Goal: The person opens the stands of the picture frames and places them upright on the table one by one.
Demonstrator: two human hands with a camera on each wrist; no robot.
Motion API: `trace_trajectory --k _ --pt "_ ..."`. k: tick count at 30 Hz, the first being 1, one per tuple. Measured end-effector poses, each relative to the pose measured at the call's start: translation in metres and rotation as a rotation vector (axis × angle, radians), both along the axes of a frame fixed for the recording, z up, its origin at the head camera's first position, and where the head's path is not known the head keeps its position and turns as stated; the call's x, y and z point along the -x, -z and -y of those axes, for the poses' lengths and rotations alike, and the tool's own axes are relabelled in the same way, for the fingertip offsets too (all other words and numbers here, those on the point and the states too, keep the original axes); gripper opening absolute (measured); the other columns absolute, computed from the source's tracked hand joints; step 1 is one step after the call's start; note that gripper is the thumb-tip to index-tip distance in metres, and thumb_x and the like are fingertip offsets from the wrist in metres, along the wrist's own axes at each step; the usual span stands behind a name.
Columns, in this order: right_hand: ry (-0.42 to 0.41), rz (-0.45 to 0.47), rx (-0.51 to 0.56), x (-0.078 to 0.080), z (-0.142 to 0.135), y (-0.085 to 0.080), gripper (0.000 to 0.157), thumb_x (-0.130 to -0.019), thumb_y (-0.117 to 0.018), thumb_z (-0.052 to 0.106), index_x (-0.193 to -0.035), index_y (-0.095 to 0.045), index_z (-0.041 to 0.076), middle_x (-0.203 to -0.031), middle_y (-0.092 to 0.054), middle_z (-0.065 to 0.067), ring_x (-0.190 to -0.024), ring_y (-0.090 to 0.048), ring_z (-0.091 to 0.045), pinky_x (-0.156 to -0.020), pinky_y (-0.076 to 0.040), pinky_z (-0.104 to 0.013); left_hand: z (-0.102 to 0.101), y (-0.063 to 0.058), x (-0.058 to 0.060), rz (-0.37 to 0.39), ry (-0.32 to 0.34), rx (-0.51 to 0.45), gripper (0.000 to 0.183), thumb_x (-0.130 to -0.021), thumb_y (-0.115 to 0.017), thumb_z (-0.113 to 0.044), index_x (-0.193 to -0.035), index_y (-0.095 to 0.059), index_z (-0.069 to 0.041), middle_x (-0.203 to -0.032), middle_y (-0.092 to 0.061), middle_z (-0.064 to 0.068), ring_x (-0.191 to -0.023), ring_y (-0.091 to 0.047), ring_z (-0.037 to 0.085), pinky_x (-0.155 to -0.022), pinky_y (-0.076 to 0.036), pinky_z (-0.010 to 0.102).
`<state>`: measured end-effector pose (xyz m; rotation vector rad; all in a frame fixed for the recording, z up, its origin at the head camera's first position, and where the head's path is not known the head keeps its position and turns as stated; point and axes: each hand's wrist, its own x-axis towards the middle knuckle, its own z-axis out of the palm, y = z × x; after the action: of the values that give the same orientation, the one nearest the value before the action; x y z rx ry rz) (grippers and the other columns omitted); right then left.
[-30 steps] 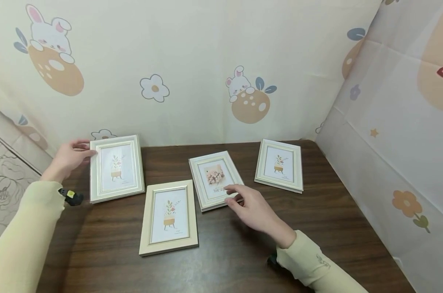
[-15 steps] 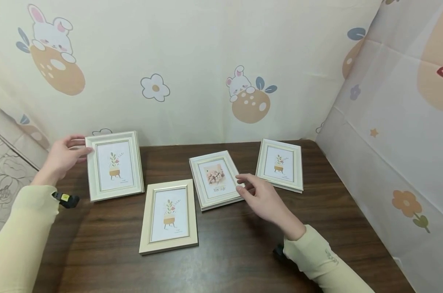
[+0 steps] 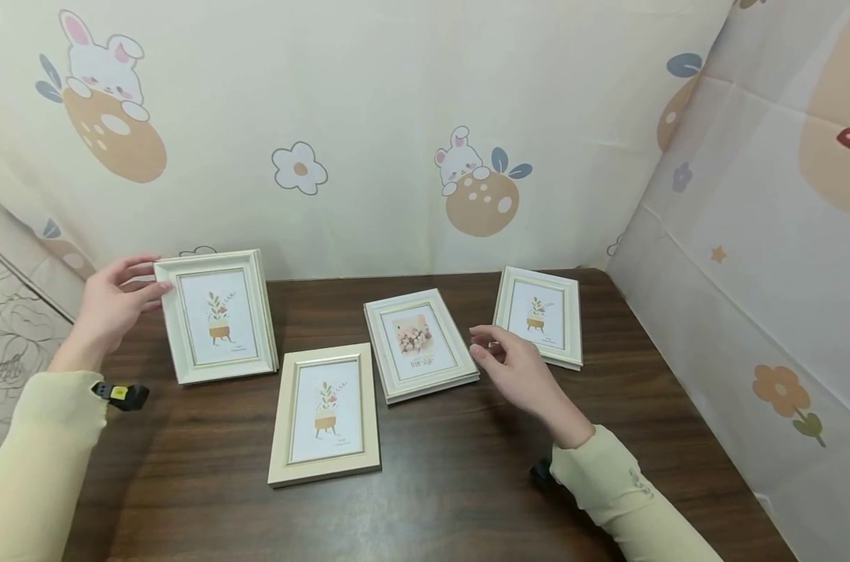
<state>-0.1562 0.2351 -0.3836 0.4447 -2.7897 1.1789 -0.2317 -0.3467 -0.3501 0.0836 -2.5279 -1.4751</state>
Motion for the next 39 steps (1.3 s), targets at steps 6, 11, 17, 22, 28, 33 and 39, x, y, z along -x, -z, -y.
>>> trace_trajectory --k 6,11,17,22,28,33,39 --pt "0.017 -0.013 0.001 0.004 -0.006 0.0 0.033 -0.103 -0.058 0.023 -0.132 -0.06 0.009 -0.121 -0.068 -0.012 -0.101 -0.068 -0.03 -0.082 -0.052 -0.046 -0.004 -0.004 -0.009 -0.041 -0.035 -0.042 0.05 -0.095 -0.069 -0.024 -0.14 -0.051 -0.014 -0.121 -0.054 -0.007 -0.099 -0.058 0.0 -0.075 -0.054 0.016" --pt "0.029 -0.015 -0.001 0.005 -0.009 -0.005 0.034 -0.103 -0.058 0.024 -0.133 -0.059 0.008 -0.122 -0.067 -0.013 -0.101 -0.067 -0.031 -0.079 -0.052 -0.044 -0.009 -0.01 -0.015 -0.071 -0.051 -0.101 0.04 -0.092 -0.072 -0.023 -0.129 -0.057 -0.018 -0.113 -0.058 -0.012 -0.096 -0.061 -0.001 -0.073 -0.054 0.015" --pt "0.047 -0.039 -0.001 0.007 -0.014 -0.01 0.035 -0.103 -0.057 0.024 -0.133 -0.059 0.007 -0.121 -0.067 -0.014 -0.1 -0.066 -0.033 -0.081 -0.051 -0.047 -0.015 -0.016 -0.022 -0.134 -0.039 -0.223 0.032 -0.09 -0.075 -0.017 -0.119 -0.063 -0.015 -0.106 -0.063 -0.009 -0.089 -0.065 -0.001 -0.069 -0.055 0.016" --pt "0.048 -0.047 0.006 0.008 -0.015 -0.011 0.034 -0.103 -0.057 0.021 -0.133 -0.059 0.006 -0.12 -0.067 -0.016 -0.099 -0.066 -0.034 -0.081 -0.051 -0.048 -0.015 -0.018 -0.025 -0.166 -0.044 -0.308 0.03 -0.089 -0.075 -0.015 -0.117 -0.064 -0.013 -0.105 -0.065 -0.008 -0.087 -0.065 0.001 -0.065 -0.055 0.016" --pt "0.055 -0.028 0.013 0.007 -0.015 -0.009 0.035 -0.103 -0.057 0.024 -0.133 -0.059 0.007 -0.122 -0.066 -0.016 -0.101 -0.065 -0.034 -0.083 -0.051 -0.048 -0.018 -0.023 -0.028 -0.222 -0.027 -0.37 0.028 -0.088 -0.076 -0.009 -0.114 -0.066 -0.011 -0.101 -0.068 -0.007 -0.085 -0.067 0.003 -0.062 -0.055 0.016" --pt "0.049 -0.035 0.024 0.006 -0.013 -0.011 0.035 -0.103 -0.057 0.023 -0.133 -0.058 0.005 -0.122 -0.066 -0.015 -0.101 -0.065 -0.033 -0.083 -0.051 -0.047 -0.023 -0.029 -0.031 -0.276 -0.009 -0.401 0.025 -0.088 -0.075 -0.006 -0.112 -0.067 -0.009 -0.099 -0.07 -0.005 -0.084 -0.068 0.003 -0.059 -0.055 0.015" --pt "-0.005 -0.017 0.046 0.003 -0.006 -0.008 0.033 -0.103 -0.058 0.019 -0.132 -0.059 0.006 -0.121 -0.067 -0.014 -0.099 -0.068 -0.028 -0.079 -0.054 -0.037 -0.028 -0.037 -0.036 -0.296 0.008 -0.408 0.028 -0.089 -0.075 -0.008 -0.115 -0.066 -0.008 -0.103 -0.068 -0.002 -0.087 -0.068 0.005 -0.061 -0.055 0.016"
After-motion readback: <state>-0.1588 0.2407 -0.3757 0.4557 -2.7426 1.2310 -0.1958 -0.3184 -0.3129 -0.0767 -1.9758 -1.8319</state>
